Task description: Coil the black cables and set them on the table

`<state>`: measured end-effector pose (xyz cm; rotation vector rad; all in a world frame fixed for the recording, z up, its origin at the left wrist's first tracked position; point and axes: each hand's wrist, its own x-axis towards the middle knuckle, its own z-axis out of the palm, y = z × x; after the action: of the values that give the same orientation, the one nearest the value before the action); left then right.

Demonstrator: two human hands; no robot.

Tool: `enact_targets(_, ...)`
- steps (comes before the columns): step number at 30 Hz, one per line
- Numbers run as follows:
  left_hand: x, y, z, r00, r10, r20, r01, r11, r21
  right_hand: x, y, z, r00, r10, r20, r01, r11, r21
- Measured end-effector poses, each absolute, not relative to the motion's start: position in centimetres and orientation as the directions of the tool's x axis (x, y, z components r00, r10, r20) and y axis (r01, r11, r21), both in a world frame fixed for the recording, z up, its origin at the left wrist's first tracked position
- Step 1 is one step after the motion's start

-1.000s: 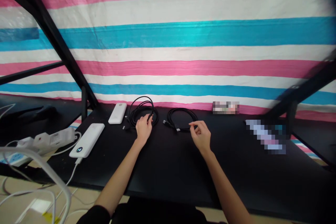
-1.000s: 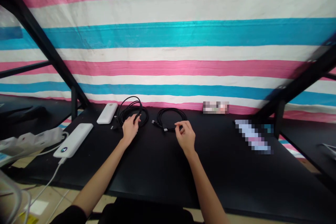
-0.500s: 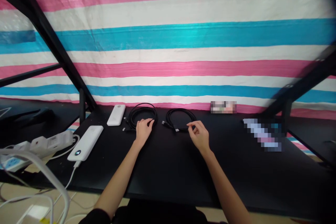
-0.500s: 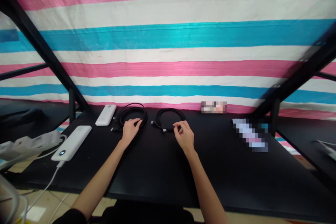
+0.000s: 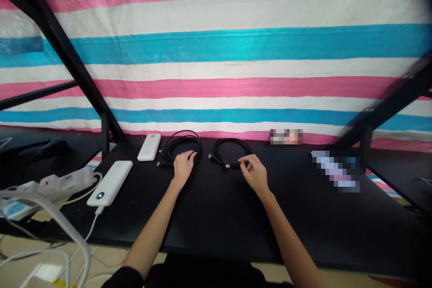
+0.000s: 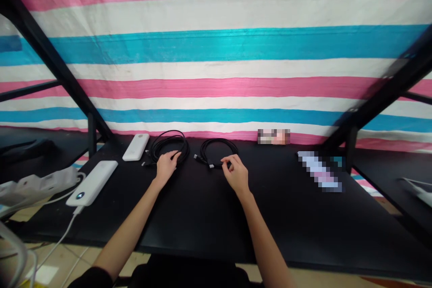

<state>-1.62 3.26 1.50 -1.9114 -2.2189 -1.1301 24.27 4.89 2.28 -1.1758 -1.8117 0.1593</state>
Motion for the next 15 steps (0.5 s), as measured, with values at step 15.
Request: enact_targets(15,-1.7,2.2,3.8,-0.541,0.474,0.695,0.733,-0.139,0.666,24.2,4.9,2.2,-0.138,0.778,0.614,0.660,0.534,-0.529)
